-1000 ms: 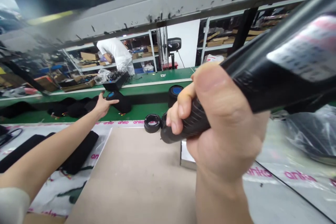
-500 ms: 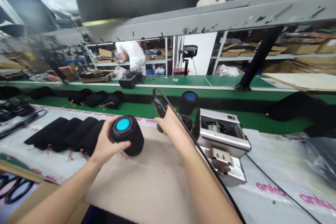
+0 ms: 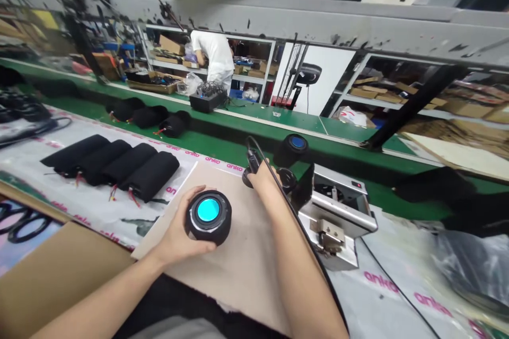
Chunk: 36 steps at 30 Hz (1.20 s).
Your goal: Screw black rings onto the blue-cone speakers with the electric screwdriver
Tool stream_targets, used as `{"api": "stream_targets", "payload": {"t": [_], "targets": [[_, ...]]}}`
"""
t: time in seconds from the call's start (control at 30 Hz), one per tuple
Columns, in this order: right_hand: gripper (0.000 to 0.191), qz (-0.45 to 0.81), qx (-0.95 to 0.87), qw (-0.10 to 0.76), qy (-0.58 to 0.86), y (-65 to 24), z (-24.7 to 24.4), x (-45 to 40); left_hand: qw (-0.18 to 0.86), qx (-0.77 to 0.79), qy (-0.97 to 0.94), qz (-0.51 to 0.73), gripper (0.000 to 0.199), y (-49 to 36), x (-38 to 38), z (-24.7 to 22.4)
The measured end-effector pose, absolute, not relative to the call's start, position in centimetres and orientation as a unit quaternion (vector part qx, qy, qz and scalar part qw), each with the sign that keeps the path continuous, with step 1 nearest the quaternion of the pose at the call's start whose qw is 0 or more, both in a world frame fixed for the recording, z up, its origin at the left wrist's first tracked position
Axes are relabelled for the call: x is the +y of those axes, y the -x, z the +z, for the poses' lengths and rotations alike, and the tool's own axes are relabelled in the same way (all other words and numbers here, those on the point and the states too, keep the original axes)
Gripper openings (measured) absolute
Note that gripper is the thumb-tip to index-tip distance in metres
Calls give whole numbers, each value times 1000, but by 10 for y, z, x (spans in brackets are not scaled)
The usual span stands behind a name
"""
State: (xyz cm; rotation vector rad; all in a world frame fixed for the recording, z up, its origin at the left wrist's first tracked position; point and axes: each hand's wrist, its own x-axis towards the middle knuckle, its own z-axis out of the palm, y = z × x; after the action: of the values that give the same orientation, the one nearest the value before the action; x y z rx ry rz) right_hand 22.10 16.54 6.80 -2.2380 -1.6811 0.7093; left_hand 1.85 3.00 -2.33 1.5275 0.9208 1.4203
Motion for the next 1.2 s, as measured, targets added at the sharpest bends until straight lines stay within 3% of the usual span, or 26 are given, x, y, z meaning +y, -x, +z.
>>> {"api": "stream_targets", "payload": {"t": [0.27,0.47,0.67,0.9,1.1,1.2], "targets": [[44,290,-646,252,660,-232,143,86,528,340,-625,464,107,3,24,-16],[65,392,-641,307,584,-244,164,15,561,310,-625,445,94,11,23,-3],[64,404,-619,268,617,-244,151,-9,553,316,-621,457,87,17,30,-1],[57,354,-755,188,519,-238,148,15,541,344,-603,475,130,0,24,1],[69,348,-818,123,442,-233,161,44,512,343,-614,493,132,-13,23,8],[66,336,-856,97,380,-231,165,56,479,333,-640,501,128,-14,26,10]]}}
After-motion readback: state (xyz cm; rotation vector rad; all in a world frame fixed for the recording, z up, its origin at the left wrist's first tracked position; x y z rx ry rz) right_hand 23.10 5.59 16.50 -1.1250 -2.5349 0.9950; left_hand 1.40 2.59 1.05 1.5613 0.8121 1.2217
